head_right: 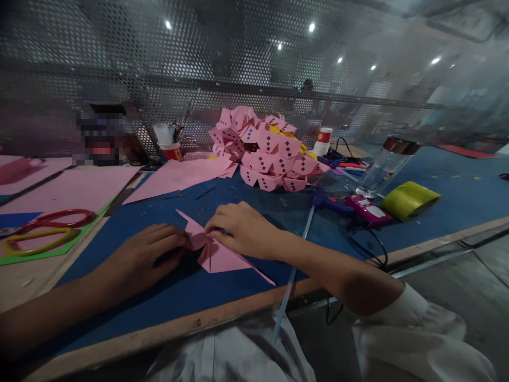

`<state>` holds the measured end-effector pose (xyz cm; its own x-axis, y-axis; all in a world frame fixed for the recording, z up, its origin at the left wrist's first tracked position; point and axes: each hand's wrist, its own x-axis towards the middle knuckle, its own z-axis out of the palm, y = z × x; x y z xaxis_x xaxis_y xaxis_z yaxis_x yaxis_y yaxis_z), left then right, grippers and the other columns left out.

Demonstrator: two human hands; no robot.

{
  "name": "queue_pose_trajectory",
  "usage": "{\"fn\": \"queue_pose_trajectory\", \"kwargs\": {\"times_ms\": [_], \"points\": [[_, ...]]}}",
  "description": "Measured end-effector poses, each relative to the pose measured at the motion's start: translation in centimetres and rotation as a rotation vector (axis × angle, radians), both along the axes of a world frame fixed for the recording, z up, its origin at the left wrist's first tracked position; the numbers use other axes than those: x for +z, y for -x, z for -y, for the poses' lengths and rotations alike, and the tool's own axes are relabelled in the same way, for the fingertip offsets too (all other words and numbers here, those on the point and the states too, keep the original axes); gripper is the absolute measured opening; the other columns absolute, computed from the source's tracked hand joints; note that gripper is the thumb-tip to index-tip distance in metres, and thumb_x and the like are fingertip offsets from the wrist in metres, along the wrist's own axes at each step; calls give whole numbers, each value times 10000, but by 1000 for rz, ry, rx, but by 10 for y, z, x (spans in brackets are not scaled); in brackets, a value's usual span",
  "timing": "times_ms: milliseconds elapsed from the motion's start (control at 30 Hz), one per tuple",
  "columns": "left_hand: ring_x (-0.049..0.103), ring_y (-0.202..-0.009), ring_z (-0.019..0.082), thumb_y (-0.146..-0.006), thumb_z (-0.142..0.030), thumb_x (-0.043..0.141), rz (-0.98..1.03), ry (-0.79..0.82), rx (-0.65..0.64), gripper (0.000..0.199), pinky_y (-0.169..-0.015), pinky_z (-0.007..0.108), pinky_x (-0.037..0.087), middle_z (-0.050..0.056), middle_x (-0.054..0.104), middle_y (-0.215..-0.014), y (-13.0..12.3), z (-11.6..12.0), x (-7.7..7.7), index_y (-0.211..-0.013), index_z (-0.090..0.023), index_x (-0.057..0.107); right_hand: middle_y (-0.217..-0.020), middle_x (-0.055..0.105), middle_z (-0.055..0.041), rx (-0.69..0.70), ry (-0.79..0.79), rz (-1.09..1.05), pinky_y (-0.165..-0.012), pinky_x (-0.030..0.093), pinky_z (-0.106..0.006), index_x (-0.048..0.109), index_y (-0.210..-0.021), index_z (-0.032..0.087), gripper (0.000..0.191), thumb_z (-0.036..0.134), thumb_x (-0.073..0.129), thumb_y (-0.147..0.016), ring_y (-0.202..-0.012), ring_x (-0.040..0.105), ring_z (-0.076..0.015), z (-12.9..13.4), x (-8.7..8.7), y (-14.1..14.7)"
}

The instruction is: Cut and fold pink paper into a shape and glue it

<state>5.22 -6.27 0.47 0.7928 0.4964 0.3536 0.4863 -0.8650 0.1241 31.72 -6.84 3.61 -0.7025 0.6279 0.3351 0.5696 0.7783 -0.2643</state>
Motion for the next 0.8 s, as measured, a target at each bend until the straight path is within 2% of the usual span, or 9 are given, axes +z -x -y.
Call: {"fn": "queue_pose_trajectory", "kwargs": {"times_ms": [300, 433, 533, 800], "points": [[601, -864, 212, -963, -153, 461, -46, 17, 29, 145, -772, 367, 422, 56, 659, -940, -3, 4, 2, -938, -193, 598, -1105, 683, -71, 60, 35, 70, -856, 350, -329, 711, -1060, 192, 182, 234, 540, -1014, -1050, 609, -185, -2, -9, 4], [618, -872, 207, -998, -238, 488, -49, -49, 12, 152, -758, 361, 405, 51, 678, -949, -6, 5, 4, -956, -200, 629, -1108, 679, -77, 61, 30, 66, -859, 357, -328, 702, -1052, 183, 176, 231, 537, -1013, -1056, 603, -185, -2, -9, 5], [631, -881, 197, -1013, -237, 475, -44, -75, 7, 180, -759, 355, 395, 47, 695, -967, -6, 4, 4, -970, -210, 647, -1092, 681, -73, 59, 48, 54, -860, 364, -329, 705, -1050, 187, 168, 233, 549, -1008, -1048, 606, -183, -3, -8, 4], [613, -851, 209, -964, -201, 505, -1, 23, 82, 153, -757, 358, 381, 35, 683, -931, -8, 6, 4, -882, -204, 634, -1057, 681, -56, 81, 69, 70, -829, 376, -312, 708, -990, 184, 136, 195, 573, -978, -1010, 613, -180, -9, -2, 14]]}}
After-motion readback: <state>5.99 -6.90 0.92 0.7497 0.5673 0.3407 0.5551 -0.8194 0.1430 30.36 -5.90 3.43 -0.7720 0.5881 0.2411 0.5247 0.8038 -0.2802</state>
